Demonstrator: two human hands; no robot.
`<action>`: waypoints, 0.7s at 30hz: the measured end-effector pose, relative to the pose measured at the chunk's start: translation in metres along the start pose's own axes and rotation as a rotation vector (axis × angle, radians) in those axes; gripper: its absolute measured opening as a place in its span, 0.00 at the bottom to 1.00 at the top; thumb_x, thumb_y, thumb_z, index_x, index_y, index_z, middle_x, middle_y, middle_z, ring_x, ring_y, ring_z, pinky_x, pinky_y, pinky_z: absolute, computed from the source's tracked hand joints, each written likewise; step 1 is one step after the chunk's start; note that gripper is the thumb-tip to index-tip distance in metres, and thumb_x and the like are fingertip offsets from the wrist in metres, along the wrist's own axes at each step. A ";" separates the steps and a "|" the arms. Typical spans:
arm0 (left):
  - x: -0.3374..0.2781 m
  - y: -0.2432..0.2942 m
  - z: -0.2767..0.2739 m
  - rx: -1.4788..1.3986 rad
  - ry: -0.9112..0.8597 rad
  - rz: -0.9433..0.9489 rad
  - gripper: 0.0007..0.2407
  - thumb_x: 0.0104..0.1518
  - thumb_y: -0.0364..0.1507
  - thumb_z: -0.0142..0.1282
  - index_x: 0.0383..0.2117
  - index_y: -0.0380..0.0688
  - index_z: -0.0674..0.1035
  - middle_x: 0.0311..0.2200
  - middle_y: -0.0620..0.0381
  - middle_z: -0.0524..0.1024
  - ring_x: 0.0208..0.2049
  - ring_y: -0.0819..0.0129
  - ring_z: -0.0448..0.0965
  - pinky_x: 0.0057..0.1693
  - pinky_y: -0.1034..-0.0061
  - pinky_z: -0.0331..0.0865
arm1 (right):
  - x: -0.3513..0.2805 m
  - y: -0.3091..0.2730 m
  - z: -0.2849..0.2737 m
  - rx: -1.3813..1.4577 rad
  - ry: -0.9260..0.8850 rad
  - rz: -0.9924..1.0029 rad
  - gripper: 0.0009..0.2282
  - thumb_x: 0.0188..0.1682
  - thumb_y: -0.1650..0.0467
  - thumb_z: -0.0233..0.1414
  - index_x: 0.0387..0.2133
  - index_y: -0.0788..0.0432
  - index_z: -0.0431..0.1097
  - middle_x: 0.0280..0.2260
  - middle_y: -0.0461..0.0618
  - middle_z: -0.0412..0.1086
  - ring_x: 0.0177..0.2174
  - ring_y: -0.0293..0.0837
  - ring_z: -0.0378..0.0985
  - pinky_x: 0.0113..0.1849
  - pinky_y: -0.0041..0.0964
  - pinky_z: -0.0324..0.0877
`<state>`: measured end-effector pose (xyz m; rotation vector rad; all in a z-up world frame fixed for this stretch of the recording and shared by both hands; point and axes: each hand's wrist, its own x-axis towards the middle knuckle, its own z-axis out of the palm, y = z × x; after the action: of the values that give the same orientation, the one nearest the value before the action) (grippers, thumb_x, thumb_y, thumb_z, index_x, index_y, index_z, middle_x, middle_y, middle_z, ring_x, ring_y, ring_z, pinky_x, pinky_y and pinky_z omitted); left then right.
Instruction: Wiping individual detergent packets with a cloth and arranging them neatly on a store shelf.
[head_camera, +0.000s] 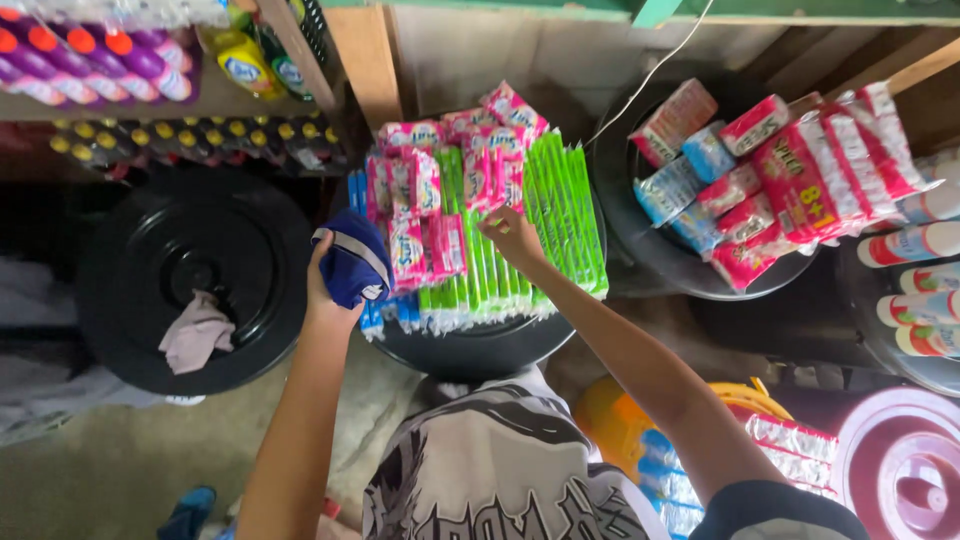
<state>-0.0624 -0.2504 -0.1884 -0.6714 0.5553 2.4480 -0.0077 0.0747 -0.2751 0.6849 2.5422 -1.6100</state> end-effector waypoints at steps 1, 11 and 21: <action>0.000 0.001 -0.015 -0.014 0.014 -0.003 0.08 0.57 0.34 0.63 0.35 0.44 0.83 0.38 0.50 0.85 0.40 0.60 0.87 0.50 0.68 0.81 | 0.001 0.004 0.008 -0.062 0.013 0.034 0.11 0.48 0.59 0.59 0.41 0.46 0.76 0.32 0.49 0.78 0.29 0.48 0.81 0.34 0.42 0.73; -0.016 -0.023 -0.093 -0.062 0.122 -0.001 0.08 0.55 0.32 0.64 0.36 0.43 0.83 0.38 0.49 0.85 0.39 0.58 0.87 0.46 0.69 0.80 | -0.079 -0.115 0.064 -0.437 0.036 0.034 0.34 0.44 0.59 0.63 0.60 0.63 0.56 0.50 0.70 0.63 0.46 0.62 0.76 0.43 0.54 0.78; -0.035 -0.041 -0.027 0.131 0.240 0.069 0.09 0.53 0.34 0.66 0.34 0.45 0.82 0.33 0.55 0.84 0.31 0.66 0.86 0.35 0.79 0.77 | -0.044 -0.086 0.057 -0.361 -0.057 -0.014 0.46 0.40 0.62 0.67 0.68 0.61 0.44 0.50 0.69 0.60 0.46 0.62 0.73 0.41 0.51 0.78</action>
<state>-0.0030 -0.2458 -0.1999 -0.9105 0.8376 2.3832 -0.0126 -0.0208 -0.2166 0.5737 2.6930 -1.1068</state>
